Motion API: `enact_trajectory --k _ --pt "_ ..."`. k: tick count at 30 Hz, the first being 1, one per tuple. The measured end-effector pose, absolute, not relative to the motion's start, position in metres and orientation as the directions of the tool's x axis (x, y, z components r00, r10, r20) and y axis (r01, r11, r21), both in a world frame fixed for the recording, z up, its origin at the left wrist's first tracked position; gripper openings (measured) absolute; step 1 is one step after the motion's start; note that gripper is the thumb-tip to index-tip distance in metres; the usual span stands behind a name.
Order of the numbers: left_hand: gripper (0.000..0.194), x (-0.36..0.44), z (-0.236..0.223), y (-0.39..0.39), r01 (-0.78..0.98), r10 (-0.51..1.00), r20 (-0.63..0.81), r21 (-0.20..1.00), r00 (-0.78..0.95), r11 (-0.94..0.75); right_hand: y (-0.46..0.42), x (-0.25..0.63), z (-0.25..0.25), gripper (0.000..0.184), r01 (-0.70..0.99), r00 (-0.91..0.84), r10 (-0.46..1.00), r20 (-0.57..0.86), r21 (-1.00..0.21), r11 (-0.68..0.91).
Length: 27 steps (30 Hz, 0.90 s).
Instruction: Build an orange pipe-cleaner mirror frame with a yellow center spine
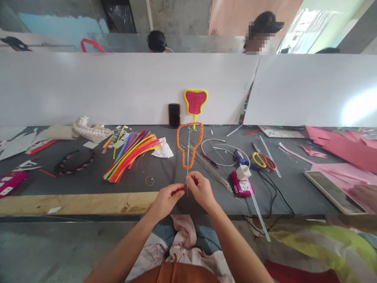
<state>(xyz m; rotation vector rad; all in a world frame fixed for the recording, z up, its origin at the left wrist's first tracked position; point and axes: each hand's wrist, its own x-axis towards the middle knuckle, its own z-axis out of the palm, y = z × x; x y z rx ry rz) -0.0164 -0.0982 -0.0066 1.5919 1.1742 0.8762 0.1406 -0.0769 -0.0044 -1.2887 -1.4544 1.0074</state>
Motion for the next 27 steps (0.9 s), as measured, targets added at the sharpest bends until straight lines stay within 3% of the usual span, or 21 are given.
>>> enact_trajectory --k 5,9,12,21,24,27 --pt "0.024 -0.011 -0.003 -0.066 0.554 0.949 0.205 0.774 0.239 -0.307 -0.057 0.133 -0.012 0.019 0.465 -0.008 0.951 0.31 -0.841 0.277" --pt "0.02 -0.012 -0.017 -0.054 0.733 0.908 0.283 0.537 0.31 -0.418 -0.049 0.133 -0.026 0.016 0.544 -0.036 0.937 0.348 -0.779 0.31" --pt "0.017 -0.013 -0.027 -0.051 0.753 0.886 0.308 0.472 0.346 -0.458 -0.048 0.133 -0.034 0.014 0.556 -0.062 0.934 0.351 -0.765 0.324" --pt "0.018 -0.013 -0.032 -0.045 0.738 0.874 0.35 0.479 0.337 -0.476 -0.045 0.131 -0.037 0.012 0.569 -0.05 0.934 0.354 -0.759 0.318" --pt "0.018 -0.012 -0.032 -0.044 0.703 0.899 0.356 0.571 0.254 -0.425 -0.042 0.129 -0.03 0.013 0.543 -0.025 0.941 0.337 -0.786 0.296" --pt "0.017 -0.011 -0.025 -0.039 0.56 0.959 0.254 0.78 0.123 -0.279 -0.034 0.126 -0.019 0.013 0.509 -0.015 0.946 0.324 -0.812 0.286"
